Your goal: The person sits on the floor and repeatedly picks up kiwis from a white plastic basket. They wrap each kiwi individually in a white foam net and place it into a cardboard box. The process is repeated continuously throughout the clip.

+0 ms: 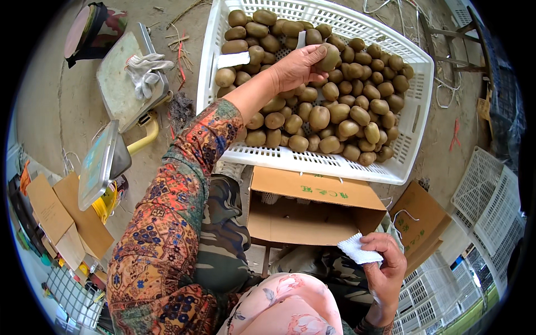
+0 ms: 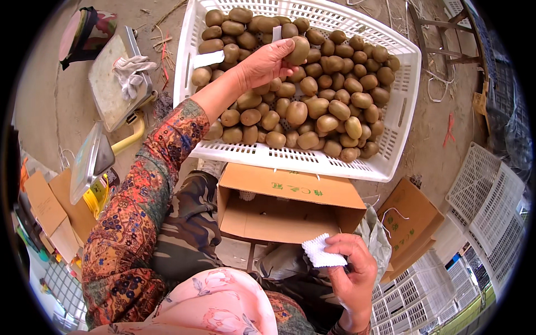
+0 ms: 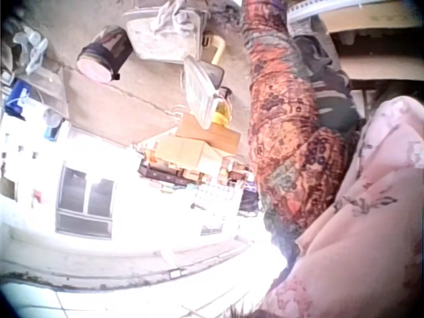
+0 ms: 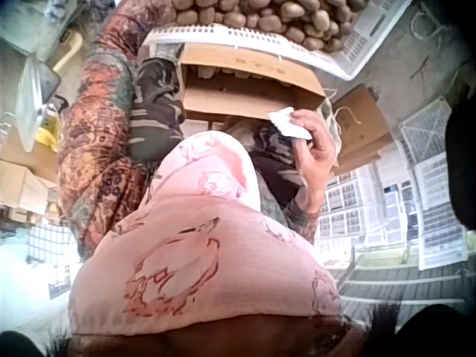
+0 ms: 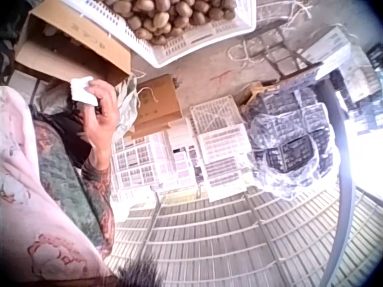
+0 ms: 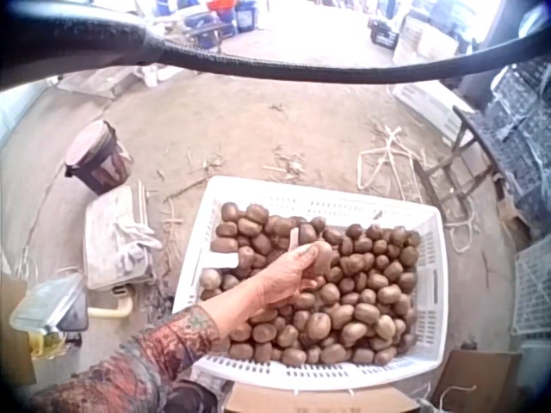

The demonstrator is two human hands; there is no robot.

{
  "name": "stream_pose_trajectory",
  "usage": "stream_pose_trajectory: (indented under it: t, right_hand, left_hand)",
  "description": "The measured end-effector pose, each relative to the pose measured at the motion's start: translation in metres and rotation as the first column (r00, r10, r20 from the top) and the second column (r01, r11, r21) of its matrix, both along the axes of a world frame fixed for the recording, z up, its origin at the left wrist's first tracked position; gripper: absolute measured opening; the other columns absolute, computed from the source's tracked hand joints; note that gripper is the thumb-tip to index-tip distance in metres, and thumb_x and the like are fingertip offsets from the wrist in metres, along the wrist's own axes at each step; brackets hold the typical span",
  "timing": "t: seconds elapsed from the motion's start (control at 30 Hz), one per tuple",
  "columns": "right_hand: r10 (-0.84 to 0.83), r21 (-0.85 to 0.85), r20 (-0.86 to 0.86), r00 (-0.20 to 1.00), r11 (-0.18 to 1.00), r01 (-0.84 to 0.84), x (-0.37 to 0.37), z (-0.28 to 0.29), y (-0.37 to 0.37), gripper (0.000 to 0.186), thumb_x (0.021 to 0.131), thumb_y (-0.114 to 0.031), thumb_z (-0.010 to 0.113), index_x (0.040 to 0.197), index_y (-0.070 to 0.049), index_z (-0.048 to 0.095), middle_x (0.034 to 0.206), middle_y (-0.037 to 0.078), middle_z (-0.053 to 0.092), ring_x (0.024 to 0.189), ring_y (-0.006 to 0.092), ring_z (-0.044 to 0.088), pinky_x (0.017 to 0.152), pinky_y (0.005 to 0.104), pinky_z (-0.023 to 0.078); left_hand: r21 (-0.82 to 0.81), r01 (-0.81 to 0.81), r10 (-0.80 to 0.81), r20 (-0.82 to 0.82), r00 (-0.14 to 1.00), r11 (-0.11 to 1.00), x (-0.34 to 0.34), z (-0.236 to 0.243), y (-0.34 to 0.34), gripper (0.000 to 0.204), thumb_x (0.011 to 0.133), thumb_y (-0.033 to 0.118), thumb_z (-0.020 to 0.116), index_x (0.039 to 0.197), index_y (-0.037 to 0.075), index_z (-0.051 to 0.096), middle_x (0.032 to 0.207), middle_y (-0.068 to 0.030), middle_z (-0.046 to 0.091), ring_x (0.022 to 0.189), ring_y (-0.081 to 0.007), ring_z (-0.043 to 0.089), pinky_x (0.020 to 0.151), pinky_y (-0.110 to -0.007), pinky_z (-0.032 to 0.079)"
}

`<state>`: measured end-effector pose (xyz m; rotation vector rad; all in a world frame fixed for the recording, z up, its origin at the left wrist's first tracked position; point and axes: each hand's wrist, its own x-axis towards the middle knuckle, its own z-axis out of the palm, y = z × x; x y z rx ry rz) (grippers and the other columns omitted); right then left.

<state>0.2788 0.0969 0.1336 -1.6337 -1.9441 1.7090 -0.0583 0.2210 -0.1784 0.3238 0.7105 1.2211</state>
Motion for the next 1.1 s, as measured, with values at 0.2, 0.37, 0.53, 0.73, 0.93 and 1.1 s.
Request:
stream_pose_trajectory:
  t: [0.2,0.37,0.53,0.73,0.93,1.1]
  right_hand:
    - [0.002,0.008,0.004,1.0,1.0,-0.002,-0.002,0.0,0.0,0.019,0.075,0.005,0.07,0.093,0.001,0.068,0.103,0.014,0.068,0.095,0.0231,0.065,0.085,0.0312,0.05]
    - [-0.048,-0.129,0.048,0.998,0.99,0.054,-0.002,0.004,-0.005,0.017,0.084,0.002,0.069,0.1,0.001,0.066,0.099,0.01,0.067,0.095,0.0167,0.063,0.084,0.0297,0.05]
    - [-0.43,-0.426,-0.115,0.895,0.836,0.346,0.0,-0.007,-0.012,0.033,0.093,-0.012,0.072,0.121,0.002,0.06,0.107,0.005,0.064,0.099,0.0139,0.061,0.089,0.0294,0.05]
    - [-0.638,-0.55,-0.355,0.683,0.734,0.399,-0.016,-0.014,-0.003,0.051,0.101,-0.02,0.061,0.144,0.001,0.042,0.158,0.021,0.033,0.142,0.0375,0.041,0.106,0.0537,0.049]
    - [-0.587,-0.402,-0.425,0.689,0.804,0.437,-0.015,-0.005,-0.004,0.039,0.102,-0.02,0.062,0.135,-0.003,0.054,0.124,0.009,0.064,0.109,0.0179,0.066,0.084,0.0332,0.06]
    - [-0.439,-0.201,-0.648,0.622,0.887,0.417,-0.024,0.013,-0.023,0.032,0.1,-0.021,0.066,0.127,-0.004,0.061,0.117,0.005,0.066,0.103,0.0121,0.065,0.082,0.029,0.06]
  left_hand:
    - [0.018,-0.023,0.025,-0.081,0.996,1.0,0.001,0.001,-0.012,0.041,0.101,0.024,0.063,0.131,-0.003,0.055,0.12,-0.0107,0.065,0.109,-0.0183,0.066,0.096,-0.029,0.057]
    - [-0.038,-0.019,0.017,-0.036,0.999,0.999,0.003,0.009,-0.021,0.037,0.104,0.024,0.057,0.126,-0.006,0.057,0.113,-0.0146,0.067,0.104,-0.0217,0.068,0.092,-0.031,0.059]
    - [0.05,0.191,-0.194,0.417,0.888,0.98,0.023,0.041,-0.04,0.038,0.108,0.028,0.047,0.13,-0.002,0.054,0.112,-0.0126,0.068,0.097,-0.0196,0.069,0.084,-0.03,0.06]
    - [0.287,0.454,-0.378,-0.283,0.882,0.844,0.075,0.159,-0.084,0.053,0.097,0.032,0.068,0.142,0.008,0.054,0.117,-0.0062,0.067,0.094,-0.0102,0.064,0.079,-0.026,0.056]
    - [0.481,0.658,-0.103,-0.758,0.644,0.579,0.094,0.27,-0.121,0.095,0.077,0.038,0.088,0.153,0.008,0.04,0.131,-0.0116,0.051,0.116,-0.0226,0.056,0.091,-0.034,0.054]
    - [0.413,0.497,0.18,-0.874,0.451,0.763,0.123,0.328,-0.152,0.033,0.101,0.022,0.061,0.127,0.003,0.065,0.092,-0.0131,0.072,0.083,-0.0242,0.07,0.078,-0.032,0.058]
